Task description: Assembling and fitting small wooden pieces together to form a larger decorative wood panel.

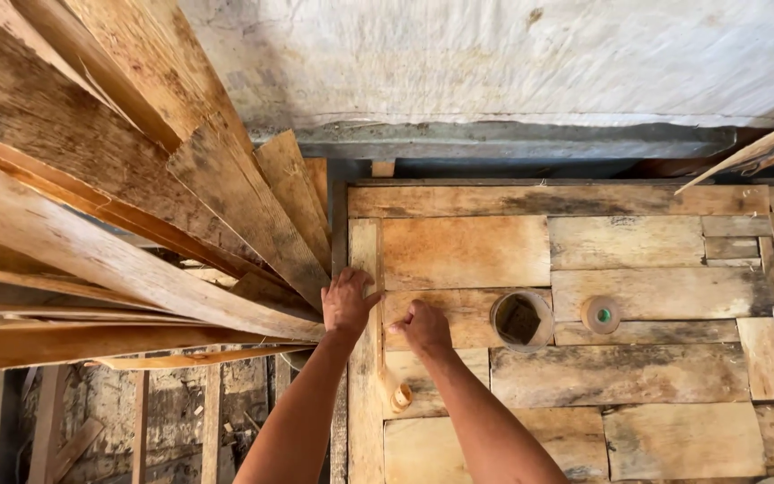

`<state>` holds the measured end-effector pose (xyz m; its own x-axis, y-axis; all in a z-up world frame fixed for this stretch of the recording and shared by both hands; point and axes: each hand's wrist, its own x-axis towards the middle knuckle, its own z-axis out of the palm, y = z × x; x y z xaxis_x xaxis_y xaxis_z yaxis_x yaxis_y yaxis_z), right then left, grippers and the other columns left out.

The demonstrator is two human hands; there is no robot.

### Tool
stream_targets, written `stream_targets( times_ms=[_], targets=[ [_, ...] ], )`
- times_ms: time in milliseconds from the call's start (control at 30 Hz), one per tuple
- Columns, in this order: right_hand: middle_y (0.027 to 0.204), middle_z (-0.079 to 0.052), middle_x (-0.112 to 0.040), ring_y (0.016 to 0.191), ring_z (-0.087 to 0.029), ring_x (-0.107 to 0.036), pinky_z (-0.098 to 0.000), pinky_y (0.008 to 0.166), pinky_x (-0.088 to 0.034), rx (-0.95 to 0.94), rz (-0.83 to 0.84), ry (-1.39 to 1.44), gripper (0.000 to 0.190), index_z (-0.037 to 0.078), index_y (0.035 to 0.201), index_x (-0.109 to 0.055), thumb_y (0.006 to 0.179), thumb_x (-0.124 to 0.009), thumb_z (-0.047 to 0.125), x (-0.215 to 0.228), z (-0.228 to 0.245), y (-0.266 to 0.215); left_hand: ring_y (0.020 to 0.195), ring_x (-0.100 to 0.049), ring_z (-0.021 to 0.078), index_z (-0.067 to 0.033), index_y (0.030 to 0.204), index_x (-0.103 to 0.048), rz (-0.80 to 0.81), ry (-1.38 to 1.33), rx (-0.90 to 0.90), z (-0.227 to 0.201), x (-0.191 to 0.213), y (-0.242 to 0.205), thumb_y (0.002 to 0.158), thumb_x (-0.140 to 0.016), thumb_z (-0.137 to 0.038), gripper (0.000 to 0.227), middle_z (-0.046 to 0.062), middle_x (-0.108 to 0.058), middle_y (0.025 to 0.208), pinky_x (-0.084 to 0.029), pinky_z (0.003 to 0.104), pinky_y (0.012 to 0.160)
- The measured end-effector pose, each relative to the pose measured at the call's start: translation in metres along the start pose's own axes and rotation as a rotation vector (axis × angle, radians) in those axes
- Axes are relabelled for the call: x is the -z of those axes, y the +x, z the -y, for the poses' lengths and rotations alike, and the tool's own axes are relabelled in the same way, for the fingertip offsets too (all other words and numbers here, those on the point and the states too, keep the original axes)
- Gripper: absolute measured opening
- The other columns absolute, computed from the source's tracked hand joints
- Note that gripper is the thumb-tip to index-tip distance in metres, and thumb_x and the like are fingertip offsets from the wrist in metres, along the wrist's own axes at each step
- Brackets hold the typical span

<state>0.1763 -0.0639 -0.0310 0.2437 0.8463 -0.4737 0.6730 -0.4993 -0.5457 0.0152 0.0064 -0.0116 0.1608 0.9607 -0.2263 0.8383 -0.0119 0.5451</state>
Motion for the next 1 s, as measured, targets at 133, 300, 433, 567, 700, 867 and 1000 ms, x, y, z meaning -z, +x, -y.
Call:
stream_targets(
  times_ms=[133, 300, 433, 567, 700, 867, 1000],
  targets=[
    [0.082, -0.013, -0.073, 0.083, -0.028, -0.071, -0.0431, 0.077, -0.055, 0.003, 0.025, -0.030, 0.039, 0.003, 0.079, -0.065, 0.071, -0.094, 0.028, -0.006, -0.008, 0.010, 0.112, -0.060, 0.0236, -0.0200, 0.095, -0.071, -0.037, -0.034, 0.017, 0.002, -0.002, 0.004, 0.072, -0.089, -0.034, 0.033, -0.003, -0.066, 0.110, -0.043, 0.048, 0.095],
    [0.088, -0.014, -0.076, 0.087, -0.028, -0.072, -0.0414, 0.082, -0.055, -0.039, 0.088, -0.109, 0.036, 0.004, 0.083, -0.071, 0.072, -0.095, 0.027, -0.004, -0.006, 0.024, 0.105, -0.066, 0.0215, -0.0182, 0.088, -0.072, 0.058, -0.002, 0.162, -0.003, -0.005, 0.017, 0.080, -0.083, -0.039, 0.025, -0.001, -0.070, 0.101, -0.042, 0.049, 0.101],
    [0.089, -0.010, -0.077, 0.086, -0.022, -0.075, -0.0397, 0.082, -0.057, -0.081, 0.153, -0.113, 0.034, 0.004, 0.087, -0.072, 0.077, -0.090, 0.031, -0.006, -0.004, 0.015, 0.103, -0.068, 0.0235, -0.0224, 0.087, -0.075, 0.111, -0.068, 0.236, -0.006, 0.002, 0.019, 0.083, -0.080, -0.040, 0.018, -0.002, -0.073, 0.102, -0.046, 0.046, 0.103],
    [0.091, -0.011, -0.077, 0.085, -0.021, -0.074, -0.0387, 0.084, -0.059, -0.052, 0.150, -0.115, 0.033, 0.003, 0.091, -0.070, 0.080, -0.088, 0.029, 0.007, 0.007, 0.015, 0.105, -0.066, 0.0249, -0.0196, 0.085, -0.076, 0.077, -0.058, 0.218, -0.005, -0.002, 0.031, 0.081, -0.082, -0.037, 0.019, 0.000, -0.071, 0.106, -0.042, 0.048, 0.103],
    [0.091, -0.010, -0.077, 0.084, -0.021, -0.076, -0.0387, 0.082, -0.060, -0.065, 0.176, -0.153, 0.036, 0.004, 0.091, -0.069, 0.080, -0.087, 0.033, 0.000, 0.000, 0.020, 0.105, -0.066, 0.0239, -0.0193, 0.086, -0.076, 0.115, -0.011, 0.239, -0.009, 0.002, 0.029, 0.082, -0.082, -0.044, 0.026, 0.001, -0.070, 0.107, -0.039, 0.052, 0.105],
    [0.088, -0.013, -0.076, 0.087, -0.028, -0.074, -0.0431, 0.084, -0.056, -0.015, 0.122, -0.117, 0.037, 0.002, 0.088, -0.069, 0.076, -0.091, 0.030, -0.004, -0.005, 0.010, 0.104, -0.068, 0.0234, -0.0214, 0.088, -0.075, 0.107, -0.003, 0.267, -0.008, -0.003, 0.023, 0.083, -0.081, -0.049, 0.029, -0.001, -0.073, 0.102, -0.041, 0.050, 0.103],
    [0.087, -0.015, -0.075, 0.089, -0.032, -0.072, -0.0436, 0.085, -0.056, 0.046, 0.045, -0.100, 0.040, 0.002, 0.086, -0.070, 0.068, -0.096, 0.026, -0.001, -0.006, 0.026, 0.102, -0.067, 0.0212, -0.0205, 0.084, -0.074, 0.100, -0.006, 0.287, -0.017, -0.001, 0.033, 0.080, -0.082, -0.049, 0.030, -0.001, -0.073, 0.097, -0.041, 0.050, 0.101]
  ],
)
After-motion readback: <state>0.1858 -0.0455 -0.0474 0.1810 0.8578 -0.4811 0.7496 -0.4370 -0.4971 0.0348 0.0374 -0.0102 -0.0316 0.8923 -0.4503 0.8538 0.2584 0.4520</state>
